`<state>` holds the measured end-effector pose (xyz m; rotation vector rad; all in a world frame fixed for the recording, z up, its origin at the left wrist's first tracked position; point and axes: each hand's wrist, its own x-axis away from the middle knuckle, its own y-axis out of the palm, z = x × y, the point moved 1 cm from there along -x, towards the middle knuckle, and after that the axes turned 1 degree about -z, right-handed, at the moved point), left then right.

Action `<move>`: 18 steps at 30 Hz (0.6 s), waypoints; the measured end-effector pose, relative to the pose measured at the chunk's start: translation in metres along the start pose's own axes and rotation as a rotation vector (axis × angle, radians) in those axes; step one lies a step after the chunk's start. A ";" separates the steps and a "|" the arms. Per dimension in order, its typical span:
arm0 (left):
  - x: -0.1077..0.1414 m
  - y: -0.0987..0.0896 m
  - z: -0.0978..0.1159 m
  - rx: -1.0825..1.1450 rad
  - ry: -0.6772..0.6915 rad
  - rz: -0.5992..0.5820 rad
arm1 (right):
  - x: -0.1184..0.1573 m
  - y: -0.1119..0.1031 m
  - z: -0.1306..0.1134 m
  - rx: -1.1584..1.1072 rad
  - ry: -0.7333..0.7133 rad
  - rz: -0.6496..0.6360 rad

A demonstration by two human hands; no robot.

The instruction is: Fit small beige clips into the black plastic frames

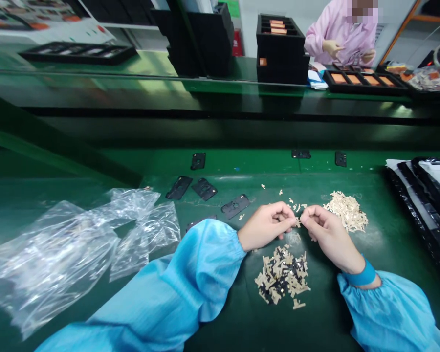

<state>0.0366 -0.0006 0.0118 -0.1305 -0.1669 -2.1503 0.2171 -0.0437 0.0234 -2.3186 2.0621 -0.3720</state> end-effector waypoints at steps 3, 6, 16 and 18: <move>-0.001 0.000 -0.002 0.021 -0.009 -0.005 | 0.000 0.001 -0.002 -0.008 -0.007 0.010; -0.003 0.000 -0.006 0.041 0.001 -0.018 | 0.001 0.002 -0.002 -0.023 -0.009 0.018; 0.000 -0.003 -0.007 -0.276 0.004 -0.238 | 0.000 -0.004 -0.002 -0.108 0.076 0.103; 0.000 -0.003 -0.006 -0.312 0.057 -0.232 | 0.000 -0.003 -0.002 -0.091 0.081 0.095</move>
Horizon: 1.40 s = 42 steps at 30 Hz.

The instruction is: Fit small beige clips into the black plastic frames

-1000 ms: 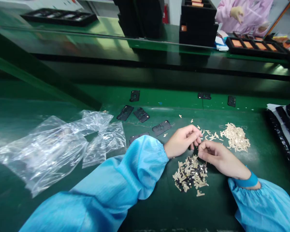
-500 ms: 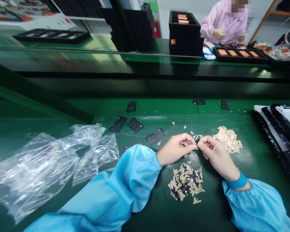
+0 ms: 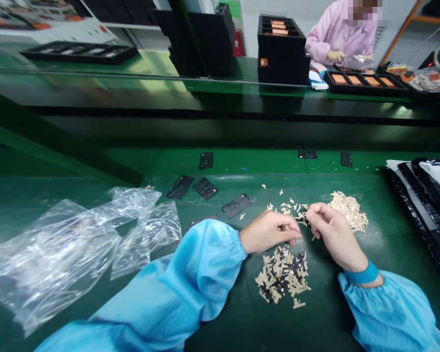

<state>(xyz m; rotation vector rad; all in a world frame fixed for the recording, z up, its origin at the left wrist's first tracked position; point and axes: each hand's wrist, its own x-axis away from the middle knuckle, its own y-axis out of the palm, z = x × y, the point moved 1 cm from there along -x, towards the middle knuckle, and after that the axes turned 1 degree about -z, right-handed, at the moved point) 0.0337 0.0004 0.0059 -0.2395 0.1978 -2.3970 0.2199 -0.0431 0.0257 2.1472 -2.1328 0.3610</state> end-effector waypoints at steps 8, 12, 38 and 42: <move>-0.002 0.003 0.004 0.197 -0.081 0.261 | 0.000 0.001 0.000 0.088 -0.097 -0.022; -0.002 0.004 0.004 0.215 -0.054 0.271 | 0.001 0.004 0.003 0.103 -0.112 -0.020; 0.001 0.012 -0.005 -0.004 0.180 0.435 | 0.004 0.011 0.012 0.169 -0.198 0.014; 0.001 0.012 -0.006 -0.010 0.153 0.424 | 0.005 0.011 0.010 0.209 -0.194 0.008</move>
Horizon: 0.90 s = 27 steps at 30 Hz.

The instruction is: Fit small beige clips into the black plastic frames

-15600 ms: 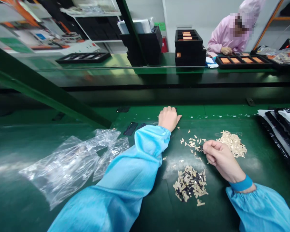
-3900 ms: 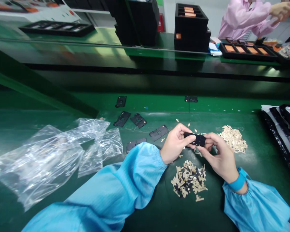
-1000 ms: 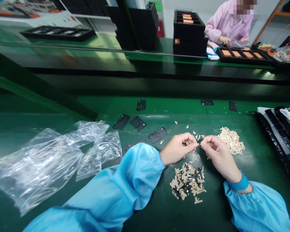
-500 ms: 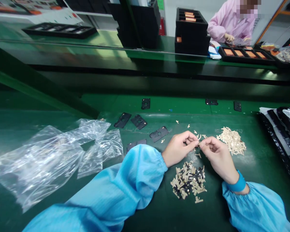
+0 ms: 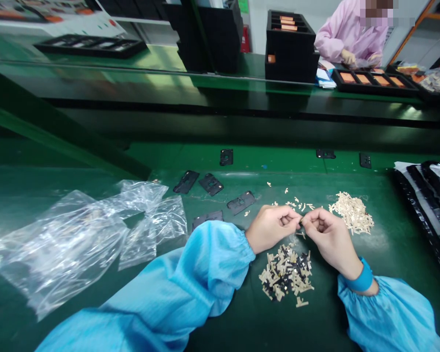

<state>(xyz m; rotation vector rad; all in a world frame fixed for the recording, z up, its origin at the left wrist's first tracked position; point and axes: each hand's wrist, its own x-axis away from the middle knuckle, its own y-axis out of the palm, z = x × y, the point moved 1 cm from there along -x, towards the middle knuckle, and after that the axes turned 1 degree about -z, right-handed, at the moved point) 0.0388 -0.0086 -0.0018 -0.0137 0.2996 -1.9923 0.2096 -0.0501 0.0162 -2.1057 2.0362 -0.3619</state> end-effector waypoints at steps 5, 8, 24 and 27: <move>-0.004 -0.004 0.000 -0.088 -0.005 0.046 | -0.003 -0.003 -0.002 -0.052 0.037 0.030; -0.006 -0.007 0.003 -0.150 0.014 0.077 | -0.004 -0.006 -0.002 -0.086 0.058 0.073; -0.007 -0.007 0.010 -0.239 0.008 -0.024 | -0.004 -0.006 -0.004 -0.077 0.037 0.080; -0.007 -0.007 0.010 -0.256 0.044 0.014 | -0.004 -0.006 -0.002 -0.064 0.028 0.067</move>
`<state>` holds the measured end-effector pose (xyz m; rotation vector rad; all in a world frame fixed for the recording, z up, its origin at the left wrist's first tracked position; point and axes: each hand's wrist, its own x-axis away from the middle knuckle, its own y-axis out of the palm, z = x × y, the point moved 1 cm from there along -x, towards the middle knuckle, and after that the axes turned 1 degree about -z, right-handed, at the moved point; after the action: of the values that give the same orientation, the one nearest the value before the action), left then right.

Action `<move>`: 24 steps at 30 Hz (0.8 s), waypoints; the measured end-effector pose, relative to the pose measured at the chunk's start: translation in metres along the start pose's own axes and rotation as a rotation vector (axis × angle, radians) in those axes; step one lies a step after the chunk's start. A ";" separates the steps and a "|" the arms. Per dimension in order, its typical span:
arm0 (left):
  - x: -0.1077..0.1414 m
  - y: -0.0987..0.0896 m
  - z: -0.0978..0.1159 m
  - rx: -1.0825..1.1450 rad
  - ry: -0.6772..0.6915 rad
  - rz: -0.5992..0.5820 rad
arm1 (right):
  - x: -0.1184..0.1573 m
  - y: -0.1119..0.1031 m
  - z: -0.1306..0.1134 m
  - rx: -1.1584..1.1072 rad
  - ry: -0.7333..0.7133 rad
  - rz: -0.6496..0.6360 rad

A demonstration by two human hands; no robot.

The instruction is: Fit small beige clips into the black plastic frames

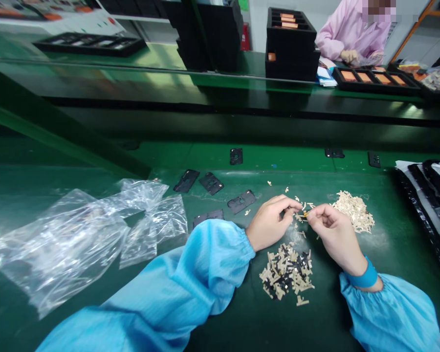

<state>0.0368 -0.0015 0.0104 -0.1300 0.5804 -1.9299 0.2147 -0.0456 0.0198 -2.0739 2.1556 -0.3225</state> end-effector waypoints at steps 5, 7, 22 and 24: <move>-0.001 0.000 0.000 0.049 -0.011 -0.045 | 0.000 0.000 0.001 0.028 -0.007 -0.029; -0.001 -0.001 0.001 0.056 -0.004 -0.067 | 0.000 0.001 0.001 0.029 -0.007 -0.037; -0.001 0.001 -0.002 0.120 -0.060 -0.026 | 0.011 0.006 0.001 0.524 -0.407 0.100; -0.001 0.001 -0.002 0.132 -0.052 -0.028 | 0.012 0.007 0.001 0.572 -0.443 0.075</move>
<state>0.0369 -0.0002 0.0085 -0.1044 0.4172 -1.9802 0.2073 -0.0574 0.0174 -1.5614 1.6323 -0.3738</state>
